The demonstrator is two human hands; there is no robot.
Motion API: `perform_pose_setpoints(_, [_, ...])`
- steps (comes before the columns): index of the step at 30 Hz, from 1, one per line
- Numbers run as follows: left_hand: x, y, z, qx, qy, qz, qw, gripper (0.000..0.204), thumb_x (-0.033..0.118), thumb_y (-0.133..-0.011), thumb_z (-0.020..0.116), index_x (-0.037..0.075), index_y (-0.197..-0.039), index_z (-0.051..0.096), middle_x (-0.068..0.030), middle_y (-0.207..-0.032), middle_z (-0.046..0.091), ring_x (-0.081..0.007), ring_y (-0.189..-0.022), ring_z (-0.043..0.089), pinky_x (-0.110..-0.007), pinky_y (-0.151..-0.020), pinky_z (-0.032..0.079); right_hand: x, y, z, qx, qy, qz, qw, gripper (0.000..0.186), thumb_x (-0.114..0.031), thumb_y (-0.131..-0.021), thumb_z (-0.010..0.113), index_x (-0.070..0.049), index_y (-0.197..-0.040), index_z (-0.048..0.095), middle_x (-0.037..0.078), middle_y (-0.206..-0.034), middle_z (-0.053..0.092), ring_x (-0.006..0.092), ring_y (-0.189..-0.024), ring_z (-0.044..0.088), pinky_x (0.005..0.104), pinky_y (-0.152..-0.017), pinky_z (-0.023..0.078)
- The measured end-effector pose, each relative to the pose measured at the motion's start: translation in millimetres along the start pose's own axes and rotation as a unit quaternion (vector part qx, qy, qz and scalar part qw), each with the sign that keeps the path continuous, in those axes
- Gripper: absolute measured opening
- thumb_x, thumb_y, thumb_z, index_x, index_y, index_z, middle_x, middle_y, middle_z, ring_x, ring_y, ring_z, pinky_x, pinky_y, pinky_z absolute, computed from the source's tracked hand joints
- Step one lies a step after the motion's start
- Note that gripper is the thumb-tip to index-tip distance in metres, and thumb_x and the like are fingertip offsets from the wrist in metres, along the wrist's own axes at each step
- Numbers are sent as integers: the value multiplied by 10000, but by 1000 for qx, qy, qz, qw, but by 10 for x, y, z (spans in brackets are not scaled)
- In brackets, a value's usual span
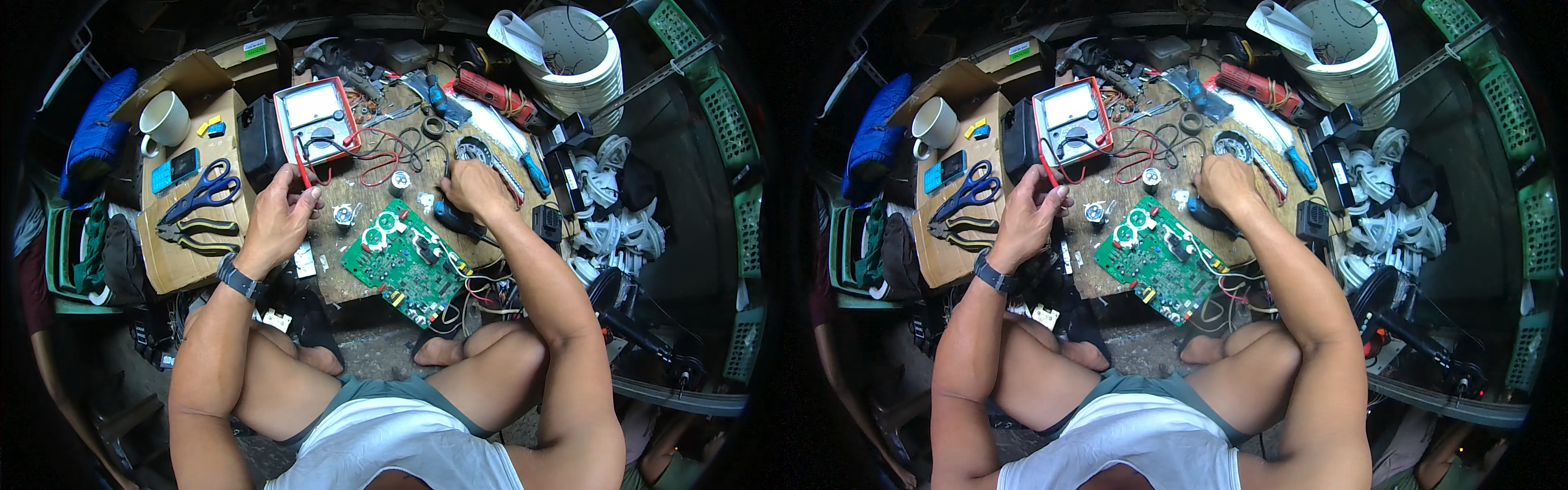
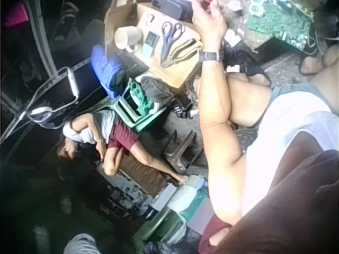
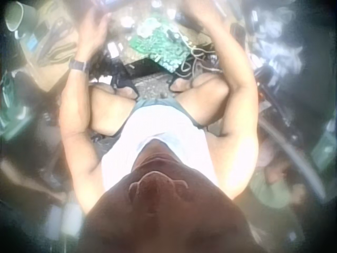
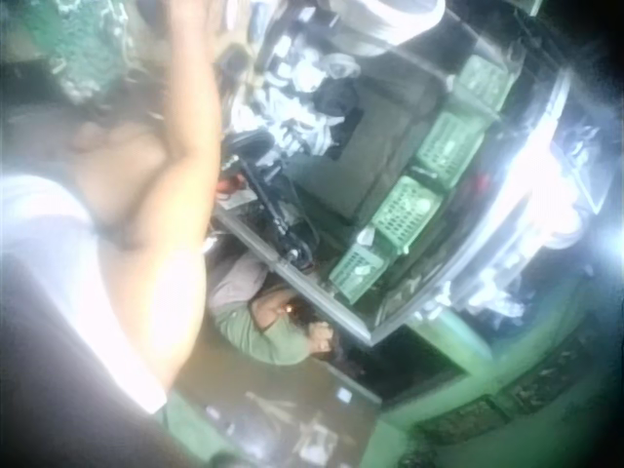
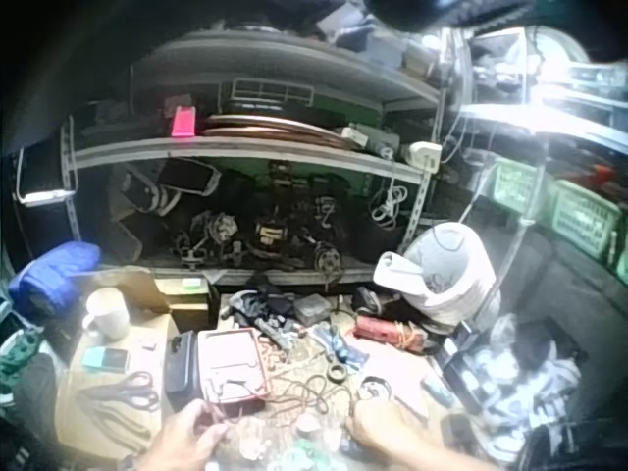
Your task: The person uses a soldering iron to work on the components of a circuit board and uses a multimeter to test a small component before picking it up.
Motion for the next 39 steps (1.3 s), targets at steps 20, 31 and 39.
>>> perform_pose_setpoints(20, [-484,102,120,25,101,-82,991,231,168,-1080,622,18,-1234,537,-97,-1053,688,-182,-979,716,-363,-849,650,-441,423,-51,-145,-761,16,632,221,-187,-1000,718,-41,-1059,563,31,-820,605,144,-768,673,258,-615,564])
perform_pose_setpoints(31, [-792,548,268,168,312,-150,923,247,134,-1079,611,11,-1276,526,-112,-1135,683,-181,-1052,687,-337,-928,629,-1066,711,200,-25,-667,-47,743,251,-86,-963,754,1,-1120,579,134,-1032,744,165,-919,746,298,-844,603])
perform_pose_setpoints(39, [-662,442,340,156,273,-109,943,271,178,-1081,628,8,-1265,524,-100,-1104,690,-149,-1006,698,-310,-856,626,-1219,558,433,28,-675,-76,734,240,-130,-1005,728,0,-1107,555,105,-1050,720,140,-995,705,296,-878,592])
Point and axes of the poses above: each hand's wrist, its own y-axis away from the middle knuckle, its own z-axis out of the palm, x = y × z, the point moved 10 cm from there along -y, towards the middle knuckle
